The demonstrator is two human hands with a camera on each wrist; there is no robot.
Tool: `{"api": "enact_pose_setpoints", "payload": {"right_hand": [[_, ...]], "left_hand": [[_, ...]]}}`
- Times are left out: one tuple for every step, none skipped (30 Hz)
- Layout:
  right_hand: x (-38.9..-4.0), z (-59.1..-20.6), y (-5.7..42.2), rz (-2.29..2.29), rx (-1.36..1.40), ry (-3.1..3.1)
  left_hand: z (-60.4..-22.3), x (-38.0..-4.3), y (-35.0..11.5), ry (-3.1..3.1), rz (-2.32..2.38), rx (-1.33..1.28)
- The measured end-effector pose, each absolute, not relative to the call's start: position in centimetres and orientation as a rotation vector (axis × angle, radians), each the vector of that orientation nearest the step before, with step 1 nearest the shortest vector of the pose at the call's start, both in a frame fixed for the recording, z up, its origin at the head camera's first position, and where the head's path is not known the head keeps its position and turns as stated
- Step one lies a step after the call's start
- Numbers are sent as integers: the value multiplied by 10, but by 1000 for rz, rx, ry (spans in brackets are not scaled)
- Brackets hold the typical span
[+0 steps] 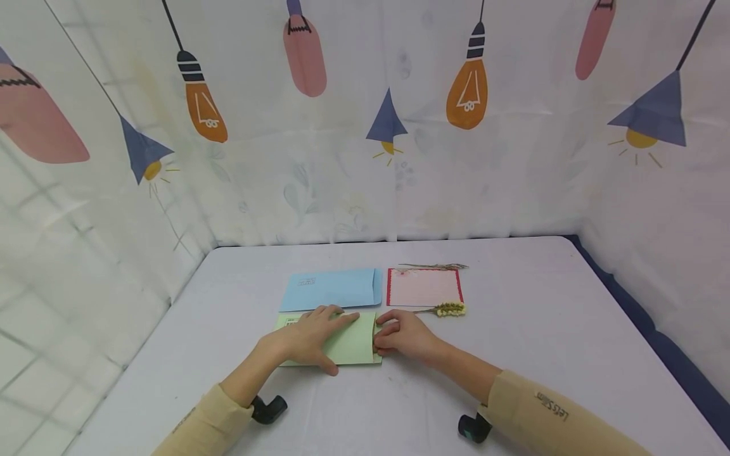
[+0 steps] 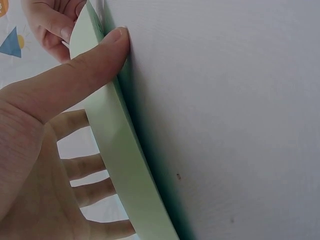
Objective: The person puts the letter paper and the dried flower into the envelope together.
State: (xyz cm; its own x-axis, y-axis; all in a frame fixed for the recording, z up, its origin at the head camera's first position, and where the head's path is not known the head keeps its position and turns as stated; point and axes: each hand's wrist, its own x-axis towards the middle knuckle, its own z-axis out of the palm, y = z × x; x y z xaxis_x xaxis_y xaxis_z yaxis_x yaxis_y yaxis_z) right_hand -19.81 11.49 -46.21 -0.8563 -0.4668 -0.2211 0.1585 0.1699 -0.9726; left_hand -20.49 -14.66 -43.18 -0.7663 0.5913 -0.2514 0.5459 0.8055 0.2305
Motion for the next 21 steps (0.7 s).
{"api": "enact_pose_setpoints", "payload": {"right_hand": [[-198,-462,115,-1736,-287,1971],[-198,-462,114,-1737,-284,1968],[-198,-462,114,-1737,-281,1965],[-199,-462,114,-1738,-279,1961],[-199,-463,114,-1737,-279,1956],[-199,-462,115,-1738,-282,1949],[-199,-463,116,-1739,-286,1944],[-200,-463,117,-1735,-292,1946],[-200,-463,119,-1733,-299,1944],[-200,-463,121,-1734,-309,1940],[-200,-463,123,-1731,-314,1938],[-200,-463,125,-1726,-323,1941],[-200,-463,128,-1713,-327,1953],[-200,-462,130,-1701,-334,1965],[-200,-462,133,-1689,-336,1978],[-200,-462,135,-1674,-343,1995],[-199,-461,138,-1658,-346,2014],[-199,-461,141,-1642,-352,2037],[-199,-461,143,-1627,-356,2059],[-199,-460,146,-1613,-365,2079],[-199,-460,149,-1594,-374,2102]], "left_hand": [[-432,-205,-147,2682,204,869],[-432,-205,-147,2683,202,870],[-433,-205,-147,2683,201,872],[-433,-205,-147,2684,200,873],[-433,-205,-147,2684,200,873],[-433,-205,-147,2683,202,874],[-433,-205,-147,2683,203,874],[-433,-205,-147,2682,204,874],[-433,-206,-147,2682,206,874],[-433,-205,-147,2682,208,874],[-433,-205,-147,2683,208,874],[-433,-205,-147,2683,207,872],[-433,-205,-147,2683,205,870],[-433,-205,-147,2683,206,868],[-433,-206,-147,2683,207,867],[-433,-205,-147,2683,204,864],[-433,-205,-147,2683,206,860],[-434,-206,-147,2682,205,856],[-433,-205,-147,2682,205,854],[-433,-205,-147,2681,207,852],[-433,-205,-147,2681,208,852]]}}
